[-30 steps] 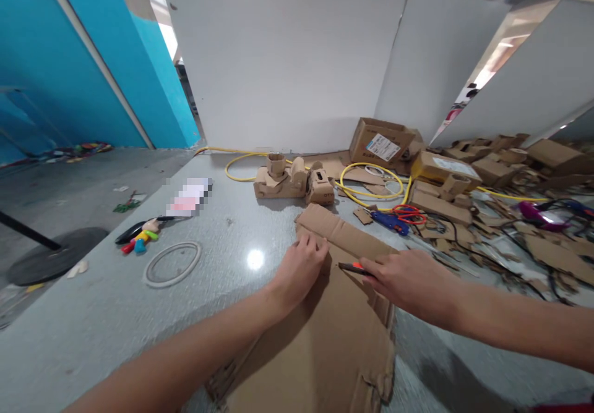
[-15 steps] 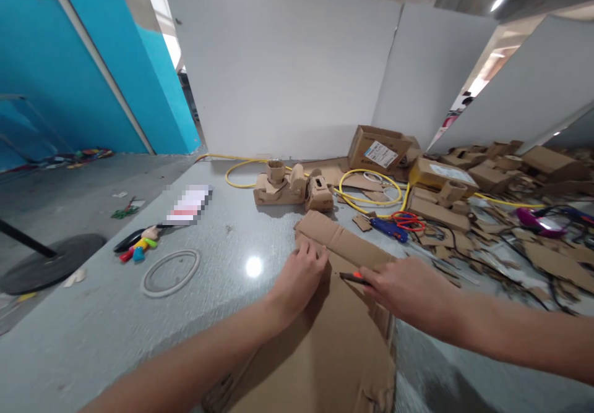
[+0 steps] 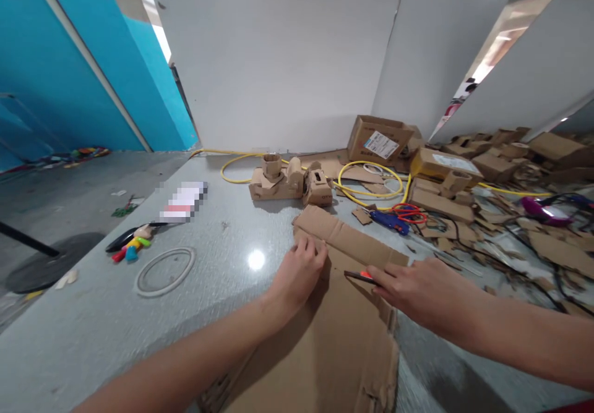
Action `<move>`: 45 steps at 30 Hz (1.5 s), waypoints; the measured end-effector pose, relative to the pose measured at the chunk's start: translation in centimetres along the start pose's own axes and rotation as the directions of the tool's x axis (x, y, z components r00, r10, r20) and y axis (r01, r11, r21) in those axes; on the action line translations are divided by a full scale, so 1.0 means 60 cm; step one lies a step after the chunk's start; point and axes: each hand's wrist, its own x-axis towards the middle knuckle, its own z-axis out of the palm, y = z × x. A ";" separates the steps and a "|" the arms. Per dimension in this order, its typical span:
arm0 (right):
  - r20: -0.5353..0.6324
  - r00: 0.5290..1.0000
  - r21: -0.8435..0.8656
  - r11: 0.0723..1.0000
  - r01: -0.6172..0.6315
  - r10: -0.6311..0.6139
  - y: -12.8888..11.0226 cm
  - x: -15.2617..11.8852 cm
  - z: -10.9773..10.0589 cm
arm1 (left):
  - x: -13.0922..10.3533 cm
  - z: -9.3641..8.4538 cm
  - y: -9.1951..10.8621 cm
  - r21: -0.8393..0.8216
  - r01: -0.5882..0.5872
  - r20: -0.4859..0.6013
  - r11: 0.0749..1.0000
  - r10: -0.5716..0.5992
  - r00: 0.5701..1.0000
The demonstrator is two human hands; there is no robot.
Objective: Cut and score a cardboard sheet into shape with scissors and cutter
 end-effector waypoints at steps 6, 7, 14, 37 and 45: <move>0.081 0.996 0.078 0.996 -0.043 0.036 -0.015 0.016 -0.025 | -0.003 -0.006 0.001 0.048 -0.059 -0.028 0.997 0.060 0.998; 0.073 0.997 0.075 0.996 -0.044 0.039 -0.017 0.015 -0.026 | -0.003 -0.007 0.002 0.049 -0.066 -0.026 0.997 0.068 0.997; -0.032 0.998 0.052 0.997 -0.052 0.054 -0.004 -0.009 -0.013 | -0.002 -0.011 0.004 0.009 -0.033 0.007 0.999 0.033 0.999; -0.002 0.991 0.097 0.986 -0.132 0.133 -0.002 -0.028 -0.010 | 0.004 0.003 0.008 -0.016 -0.008 -0.010 1.000 0.008 1.000; 0.002 0.994 0.136 0.985 -0.104 0.105 0.014 -0.061 -0.009 | 0.002 -0.012 0.007 -0.041 0.007 0.055 0.999 -0.005 0.998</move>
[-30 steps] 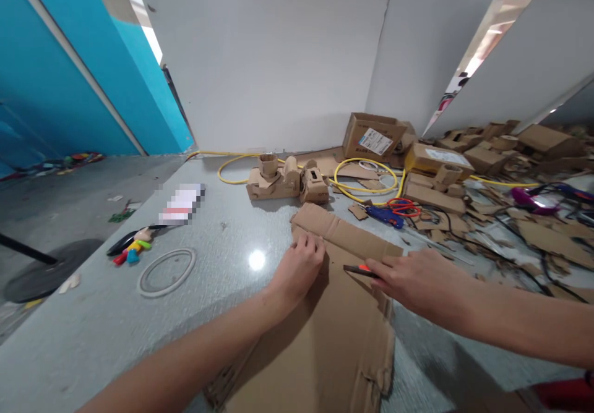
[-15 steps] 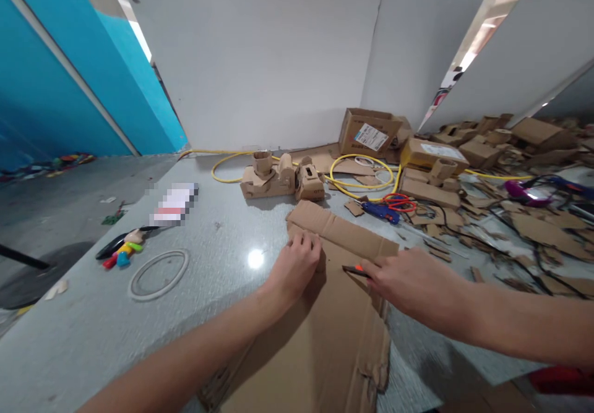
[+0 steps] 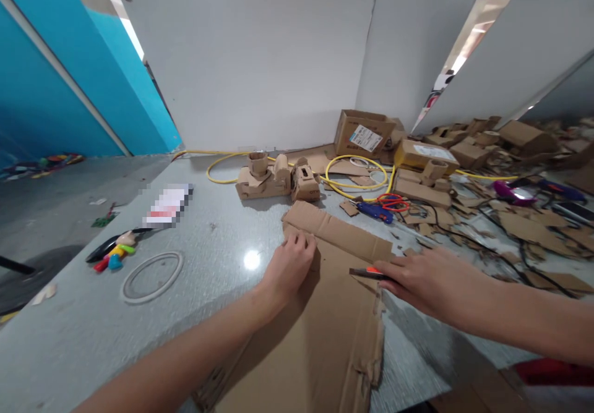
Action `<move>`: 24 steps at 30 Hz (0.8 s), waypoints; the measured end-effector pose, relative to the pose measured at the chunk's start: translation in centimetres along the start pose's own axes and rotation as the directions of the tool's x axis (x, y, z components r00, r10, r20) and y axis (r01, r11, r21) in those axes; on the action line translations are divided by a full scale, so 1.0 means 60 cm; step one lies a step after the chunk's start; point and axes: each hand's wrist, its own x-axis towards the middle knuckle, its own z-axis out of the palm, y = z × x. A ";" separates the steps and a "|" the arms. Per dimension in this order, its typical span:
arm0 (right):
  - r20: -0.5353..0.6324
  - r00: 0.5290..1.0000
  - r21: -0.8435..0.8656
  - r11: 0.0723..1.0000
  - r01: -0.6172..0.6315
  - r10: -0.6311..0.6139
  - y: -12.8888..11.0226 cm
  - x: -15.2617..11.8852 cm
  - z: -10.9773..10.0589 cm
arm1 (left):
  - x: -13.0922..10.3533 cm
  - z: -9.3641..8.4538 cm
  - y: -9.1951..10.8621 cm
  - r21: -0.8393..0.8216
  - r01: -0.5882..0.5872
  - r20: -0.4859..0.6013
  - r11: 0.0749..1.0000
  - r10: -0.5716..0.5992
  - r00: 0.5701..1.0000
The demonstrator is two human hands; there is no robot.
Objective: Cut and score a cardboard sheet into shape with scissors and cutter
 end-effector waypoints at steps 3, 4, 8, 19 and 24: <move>0.000 0.999 -0.009 0.999 -0.046 0.046 -0.003 -0.004 0.000 | 0.000 -0.003 -0.001 0.001 -0.006 -0.004 1.000 0.006 1.000; -0.009 0.998 -0.013 0.998 -0.060 0.060 -0.004 -0.003 0.002 | 0.000 -0.003 -0.002 0.001 -0.006 -0.006 1.000 0.006 1.000; -0.052 0.994 -0.032 0.995 -0.094 0.092 -0.008 0.001 0.010 | 0.000 -0.001 -0.003 -0.007 0.001 -0.015 1.000 -0.001 1.000; -0.024 0.997 -0.055 0.995 -0.078 0.076 -0.017 0.013 0.010 | -0.004 0.003 -0.005 -0.028 -0.001 -0.026 1.000 0.000 1.000; 0.024 0.997 -0.058 0.996 -0.073 0.075 -0.019 0.011 0.002 | -0.004 0.001 -0.006 -0.027 -0.020 -0.019 0.999 0.019 1.000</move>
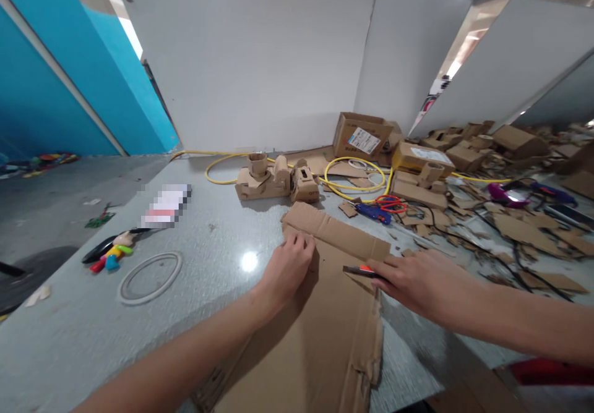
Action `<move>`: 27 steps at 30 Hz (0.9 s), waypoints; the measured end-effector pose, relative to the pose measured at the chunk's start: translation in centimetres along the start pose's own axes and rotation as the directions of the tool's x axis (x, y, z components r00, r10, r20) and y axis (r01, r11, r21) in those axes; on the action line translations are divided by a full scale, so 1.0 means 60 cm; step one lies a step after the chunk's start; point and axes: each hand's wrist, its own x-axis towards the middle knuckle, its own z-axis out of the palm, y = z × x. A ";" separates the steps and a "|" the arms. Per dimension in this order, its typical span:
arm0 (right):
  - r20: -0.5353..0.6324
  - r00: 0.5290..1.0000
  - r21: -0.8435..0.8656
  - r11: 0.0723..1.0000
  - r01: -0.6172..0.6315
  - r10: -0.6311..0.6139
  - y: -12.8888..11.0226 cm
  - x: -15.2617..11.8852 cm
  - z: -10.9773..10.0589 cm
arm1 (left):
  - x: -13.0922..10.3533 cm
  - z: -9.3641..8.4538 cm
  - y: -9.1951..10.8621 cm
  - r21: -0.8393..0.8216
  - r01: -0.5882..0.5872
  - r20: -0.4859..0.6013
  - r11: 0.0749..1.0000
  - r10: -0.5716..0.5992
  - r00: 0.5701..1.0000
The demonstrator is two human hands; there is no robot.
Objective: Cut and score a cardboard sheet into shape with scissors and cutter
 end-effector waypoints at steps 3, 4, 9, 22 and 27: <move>0.016 1.000 0.009 1.000 -0.003 0.003 -0.001 0.000 -0.003 | 0.000 0.000 0.000 -0.009 0.008 0.007 1.000 -0.008 1.000; 0.016 1.000 0.009 1.000 -0.001 0.001 -0.001 0.001 -0.004 | 0.000 0.000 0.000 -0.012 0.011 0.007 1.000 -0.011 1.000; 0.004 1.000 0.003 1.000 0.010 -0.010 -0.003 0.003 -0.006 | -0.001 -0.001 0.001 -0.014 0.020 0.015 1.000 -0.020 1.000; -0.034 0.999 -0.020 1.000 0.012 -0.012 0.000 -0.001 -0.001 | 0.000 0.001 0.003 -0.020 0.025 0.017 1.000 -0.024 1.000; -0.055 0.998 -0.014 1.000 0.006 -0.007 0.002 -0.002 0.002 | 0.000 0.003 0.002 -0.009 0.021 0.012 1.000 -0.021 1.000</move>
